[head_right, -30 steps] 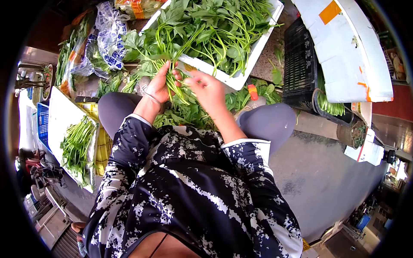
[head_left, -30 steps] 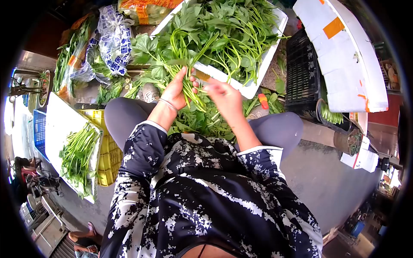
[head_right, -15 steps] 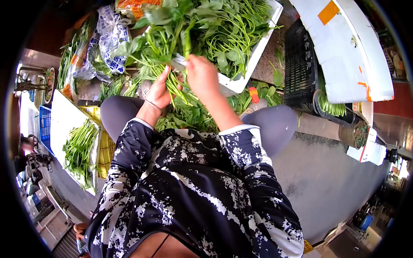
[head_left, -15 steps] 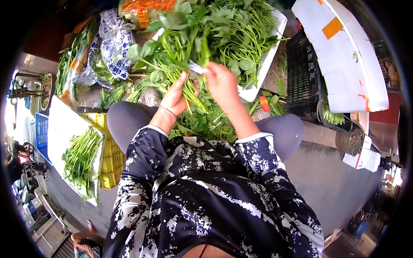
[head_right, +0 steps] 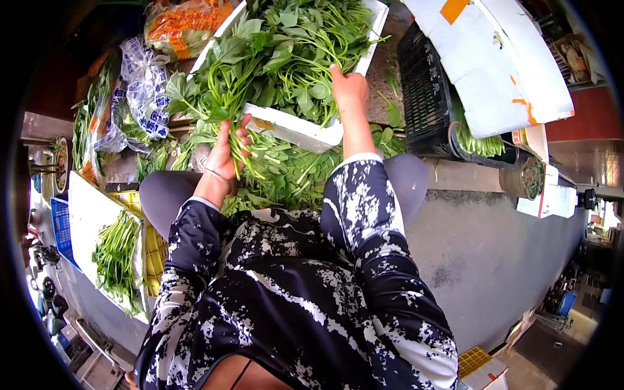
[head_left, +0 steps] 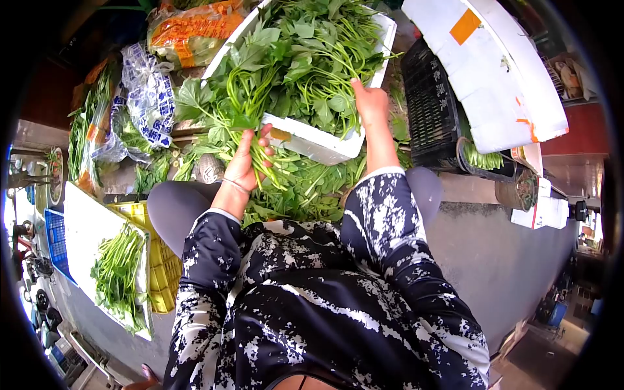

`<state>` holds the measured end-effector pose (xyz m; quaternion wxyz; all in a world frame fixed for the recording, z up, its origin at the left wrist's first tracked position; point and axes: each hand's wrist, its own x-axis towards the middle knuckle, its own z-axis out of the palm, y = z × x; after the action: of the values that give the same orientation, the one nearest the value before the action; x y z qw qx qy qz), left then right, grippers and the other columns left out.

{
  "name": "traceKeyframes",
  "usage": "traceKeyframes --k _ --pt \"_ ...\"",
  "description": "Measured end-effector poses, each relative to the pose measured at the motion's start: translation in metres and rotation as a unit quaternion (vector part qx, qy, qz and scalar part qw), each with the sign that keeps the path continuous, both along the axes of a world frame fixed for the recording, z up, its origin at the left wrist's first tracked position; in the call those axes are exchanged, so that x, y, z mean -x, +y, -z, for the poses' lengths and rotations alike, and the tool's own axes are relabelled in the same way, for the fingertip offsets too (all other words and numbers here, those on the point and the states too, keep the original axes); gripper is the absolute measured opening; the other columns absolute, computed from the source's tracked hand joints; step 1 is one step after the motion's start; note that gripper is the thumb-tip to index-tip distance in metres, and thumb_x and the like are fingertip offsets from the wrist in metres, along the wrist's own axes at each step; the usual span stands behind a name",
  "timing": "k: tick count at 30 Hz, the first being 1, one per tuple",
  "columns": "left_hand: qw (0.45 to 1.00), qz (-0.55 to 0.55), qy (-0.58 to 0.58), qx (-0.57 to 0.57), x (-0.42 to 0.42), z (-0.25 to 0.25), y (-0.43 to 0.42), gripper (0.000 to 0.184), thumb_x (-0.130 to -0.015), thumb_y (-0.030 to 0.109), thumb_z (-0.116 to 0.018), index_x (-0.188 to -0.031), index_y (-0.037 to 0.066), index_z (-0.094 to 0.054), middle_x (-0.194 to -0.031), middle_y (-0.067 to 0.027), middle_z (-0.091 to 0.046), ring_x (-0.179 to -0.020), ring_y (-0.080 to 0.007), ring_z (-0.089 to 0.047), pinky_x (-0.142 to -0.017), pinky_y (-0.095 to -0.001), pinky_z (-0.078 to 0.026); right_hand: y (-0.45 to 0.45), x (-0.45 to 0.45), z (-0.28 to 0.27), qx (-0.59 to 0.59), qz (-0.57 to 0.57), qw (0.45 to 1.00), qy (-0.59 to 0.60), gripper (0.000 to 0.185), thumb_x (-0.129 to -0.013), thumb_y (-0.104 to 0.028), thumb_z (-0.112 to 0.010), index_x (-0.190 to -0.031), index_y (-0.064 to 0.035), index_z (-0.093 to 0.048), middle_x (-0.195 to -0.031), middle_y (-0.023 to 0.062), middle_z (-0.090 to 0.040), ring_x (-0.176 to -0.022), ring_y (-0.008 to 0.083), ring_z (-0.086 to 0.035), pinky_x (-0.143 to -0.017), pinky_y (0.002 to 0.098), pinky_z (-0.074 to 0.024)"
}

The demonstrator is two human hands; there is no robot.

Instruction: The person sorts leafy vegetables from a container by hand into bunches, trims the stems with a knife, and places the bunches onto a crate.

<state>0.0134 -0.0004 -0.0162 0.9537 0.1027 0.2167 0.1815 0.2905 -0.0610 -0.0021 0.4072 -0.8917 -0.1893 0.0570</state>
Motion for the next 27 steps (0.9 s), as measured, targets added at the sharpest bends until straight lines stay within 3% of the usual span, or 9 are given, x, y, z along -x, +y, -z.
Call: traceKeyframes --k 1,2,4,8,13,16,21,24,27 --pt "0.999 -0.003 -0.031 -0.014 0.001 -0.002 0.001 0.052 -0.078 0.042 -0.057 -0.117 0.011 -0.042 -0.068 0.0066 -0.044 -0.060 -0.0074 -0.043 -0.045 -0.0182 -0.035 0.001 -0.006 0.000 -0.028 -0.073 0.977 0.198 0.035 -0.075 -0.029 -0.062 -0.086 0.0046 -0.057 -0.064 0.0089 -0.057 -0.049 0.0206 -0.050 -0.049 0.0340 -0.0412" --pt "0.998 -0.001 -0.063 -0.021 0.004 -0.005 0.003 0.047 -0.079 0.042 -0.056 -0.113 0.012 -0.045 -0.066 0.0067 -0.042 -0.058 -0.0059 -0.042 -0.043 -0.0167 -0.035 0.002 -0.010 0.001 -0.089 -0.051 0.941 0.323 0.026 -0.074 -0.022 -0.063 -0.083 0.0021 -0.058 -0.062 0.0064 -0.056 -0.044 0.0137 -0.046 -0.041 0.0275 -0.0358" --pt "0.991 -0.046 -0.122 -0.042 0.011 -0.012 0.006 0.040 -0.081 0.038 -0.054 -0.109 0.011 -0.046 -0.066 0.0062 -0.041 -0.056 -0.0046 -0.039 -0.042 -0.0161 -0.034 -0.006 -0.015 -0.014 -0.183 -0.034 0.880 0.436 0.019 -0.076 -0.018 -0.062 -0.083 0.0000 -0.058 -0.065 0.0058 -0.058 -0.044 0.0085 -0.046 -0.039 0.0203 -0.0318" --pt "0.974 -0.114 -0.193 -0.029 0.021 -0.024 0.018 0.022 -0.086 0.035 -0.047 -0.097 0.016 -0.049 -0.067 0.0051 -0.042 -0.058 -0.0069 -0.041 -0.046 -0.0200 -0.040 -0.037 0.019 -0.049 -0.351 -0.006 0.810 0.471 0.017 -0.079 -0.016 -0.058 -0.084 -0.0005 -0.059 -0.067 0.0060 -0.059 -0.045 0.0069 -0.047 -0.038 0.0184 -0.0299" --pt "0.979 -0.142 -0.143 -0.036 0.010 -0.021 0.019 0.023 -0.081 0.036 -0.053 -0.087 0.014 -0.053 -0.089 0.0036 -0.059 -0.098 -0.0213 -0.054 -0.060 -0.0324 -0.046 -0.054 0.097 -0.047 -0.325 -0.069 0.898 0.288 0.022 -0.082 -0.017 -0.054 -0.094 0.0002 -0.059 -0.069 0.0068 -0.061 -0.047 0.0074 -0.051 -0.039 0.0173 -0.0348" --pt "0.992 -0.121 -0.006 -0.024 -0.001 -0.023 -0.004 0.034 -0.081 0.038 -0.053 -0.104 0.014 -0.046 -0.106 -0.0026 -0.056 -0.101 -0.0227 -0.052 -0.062 -0.0298 -0.047 -0.049 0.124 -0.034 -0.289 -0.140 0.919 0.228 0.018 -0.082 -0.014 -0.055 -0.087 0.0022 -0.061 -0.064 0.0054 -0.060 -0.046 0.0064 -0.051 -0.044 0.0184 -0.0430" --pt "0.997 -0.046 -0.008 -0.062 -0.014 -0.012 -0.019 0.036 -0.080 0.036 -0.056 -0.106 0.011 -0.048 -0.101 -0.0042 -0.058 -0.082 -0.0151 -0.057 -0.057 -0.0250 -0.047 -0.043 0.158 -0.013 -0.119 -0.275 0.941 0.157 0.021 -0.078 -0.020 -0.056 -0.096 -0.0134 -0.063 -0.057 0.0061 -0.058 -0.048 0.0141 -0.055 -0.049 0.0298 -0.0432" --pt "0.995 -0.005 0.084 -0.058 -0.015 -0.008 -0.015 0.024 -0.078 0.018 -0.060 -0.099 0.007 -0.057 -0.087 -0.0018 -0.061 -0.072 -0.0105 -0.056 -0.052 -0.0192 -0.045 -0.047 0.168 -0.019 -0.060 -0.308 0.949 0.046 0.020 -0.078 -0.019 -0.055 -0.096 -0.0137 -0.063 -0.061 0.0078 -0.057 -0.054 0.0238 -0.056 -0.051 0.0307 -0.0427" --pt "0.992 -0.001 0.115 -0.051 -0.016 -0.010 -0.015 0.023 -0.078 0.017 -0.060 -0.098 0.007 -0.058 -0.084 -0.0005 -0.060 -0.070 -0.0109 -0.055 -0.051 -0.0199 -0.044 -0.052 0.164 -0.016 -0.032 -0.341 0.939 -0.003 0.018 -0.077 -0.019 -0.058 -0.092 -0.0113 -0.065 -0.062 0.0068 -0.053 -0.055 0.0203 -0.054 -0.054 0.0305 -0.0424"
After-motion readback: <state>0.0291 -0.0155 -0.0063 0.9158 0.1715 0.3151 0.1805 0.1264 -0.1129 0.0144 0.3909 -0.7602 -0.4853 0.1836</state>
